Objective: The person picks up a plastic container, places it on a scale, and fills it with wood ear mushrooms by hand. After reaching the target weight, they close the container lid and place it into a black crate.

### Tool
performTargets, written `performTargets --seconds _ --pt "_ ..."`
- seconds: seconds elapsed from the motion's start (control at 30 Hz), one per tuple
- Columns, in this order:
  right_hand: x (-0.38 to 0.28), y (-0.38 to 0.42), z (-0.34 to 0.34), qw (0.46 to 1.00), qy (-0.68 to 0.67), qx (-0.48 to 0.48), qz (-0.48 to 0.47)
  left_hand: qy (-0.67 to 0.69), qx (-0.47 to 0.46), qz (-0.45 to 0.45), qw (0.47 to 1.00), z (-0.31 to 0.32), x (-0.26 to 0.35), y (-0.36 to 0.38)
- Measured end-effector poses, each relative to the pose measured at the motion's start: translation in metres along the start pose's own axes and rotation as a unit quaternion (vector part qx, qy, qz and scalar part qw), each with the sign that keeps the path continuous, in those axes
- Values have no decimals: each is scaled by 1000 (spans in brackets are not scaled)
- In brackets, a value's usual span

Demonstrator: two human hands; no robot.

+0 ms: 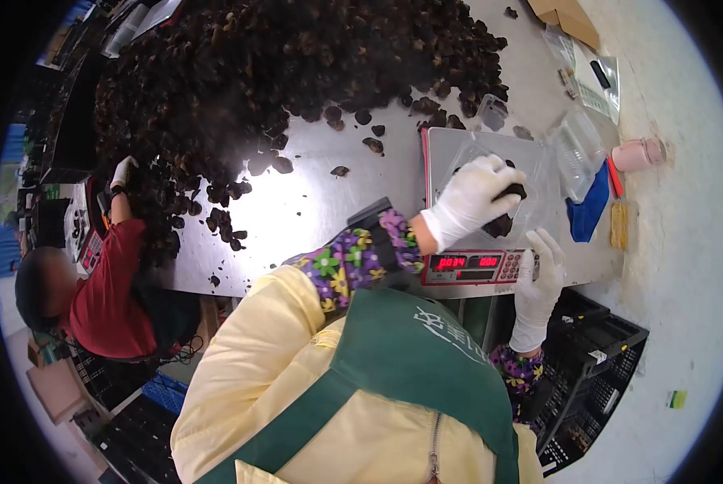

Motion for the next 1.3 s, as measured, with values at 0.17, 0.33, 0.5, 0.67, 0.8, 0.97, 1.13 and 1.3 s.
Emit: performTargets --seconds 0.17,0.33,0.5,0.67,0.8,0.97,1.13,1.3 --pt "12 5 -6 1000 3 2 17 -120 40 112 986 0 15 19" --pt "26 2 -9 999 45 -3 11 -87 190 -26 978 -64 -76 60" --pt "27 -11 0 999 32 -8 1 -289 145 -218 921 -100 -195 119" --pt "20 -31 2 999 33 -17 -23 -228 -33 -202 952 -73 -168 137" --pt "17 -36 6 998 42 -21 -38 -205 82 -203 954 -87 -181 58" --pt "12 -42 5 998 46 -20 -40 -348 -53 -154 923 -56 -204 -1" --pt "20 -37 6 998 52 -30 -16 -394 124 -29 910 -72 -191 -62" --pt "14 -38 6 997 64 -34 -21 -510 138 -111 842 -114 -204 -131"
Point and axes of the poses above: each hand's wrist, its own y-axis away from the middle knuckle, its own z-axis out of the palm, x = y × z, the point moved 4 cm from there along -y, towards the middle knuckle, and after that the axes turned 10 degrees about -z, right-handed, at the moved point
